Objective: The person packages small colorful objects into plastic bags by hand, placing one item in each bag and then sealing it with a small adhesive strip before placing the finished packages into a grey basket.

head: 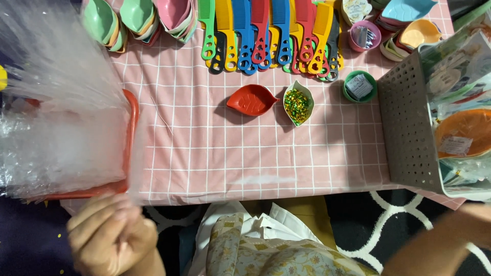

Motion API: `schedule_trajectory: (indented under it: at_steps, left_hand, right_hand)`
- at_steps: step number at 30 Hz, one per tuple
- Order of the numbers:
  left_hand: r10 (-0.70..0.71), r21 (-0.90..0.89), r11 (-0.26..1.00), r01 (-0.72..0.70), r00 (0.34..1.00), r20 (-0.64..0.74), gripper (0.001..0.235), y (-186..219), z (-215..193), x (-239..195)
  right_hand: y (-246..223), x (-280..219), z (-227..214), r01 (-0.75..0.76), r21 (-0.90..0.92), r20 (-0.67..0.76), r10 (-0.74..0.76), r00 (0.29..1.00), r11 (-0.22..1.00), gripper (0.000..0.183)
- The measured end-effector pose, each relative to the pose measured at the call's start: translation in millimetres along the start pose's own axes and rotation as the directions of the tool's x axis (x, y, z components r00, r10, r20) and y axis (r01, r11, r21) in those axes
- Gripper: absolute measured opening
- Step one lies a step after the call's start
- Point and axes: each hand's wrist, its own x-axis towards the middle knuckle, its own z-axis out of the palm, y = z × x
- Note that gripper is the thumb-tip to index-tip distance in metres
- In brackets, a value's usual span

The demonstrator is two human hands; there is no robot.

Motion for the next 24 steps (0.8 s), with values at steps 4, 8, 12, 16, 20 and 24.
schedule_trajectory:
  at_steps: [4, 8, 12, 16, 20, 24]
  left_hand:
    - [-0.105, -0.196, 0.971, 0.134, 0.982, 0.155, 0.008, 9.8, 54.0, 30.3]
    - [-0.218, -0.353, 0.912, 0.208, 0.976, 0.012, 0.017, -12.0, 139.7, 60.0]
    - [-0.523, -0.667, 0.537, 0.517, 0.824, 0.219, 0.026, -13.6, 189.4, 65.0]
    - [-0.619, -0.604, 0.368, 0.707, 0.671, 0.409, 0.027, -26.8, 210.4, 48.5]
    - [-0.602, -0.503, 0.374, 0.779, 0.617, 0.507, 0.026, -35.1, 215.3, 28.8]
    - [-0.581, -0.480, 0.420, 0.770, 0.634, 0.510, 0.025, -37.6, 214.1, 24.3]
  right_hand:
    - [-199.2, 138.2, 144.2, 0.042, 0.122, 0.131, -0.058, 0.990, 0.992, 0.026]
    - [-263.0, 162.0, 253.2, -0.212, 0.218, 0.604, 0.039, 0.796, 0.953, 0.013]
    - [-275.0, 158.5, 302.4, -0.189, 0.174, 0.805, -0.030, 0.592, 0.966, 0.008]
    - [-274.3, 148.8, 324.7, -0.196, 0.068, 0.948, -0.002, 0.319, 0.978, 0.020]
    - [-269.9, 137.6, 333.0, -0.181, -0.068, 0.976, 0.103, 0.192, 0.981, 0.017]
    - [-268.7, 140.1, 335.2, -0.164, -0.058, 0.970, 0.095, 0.226, 0.985, 0.016]
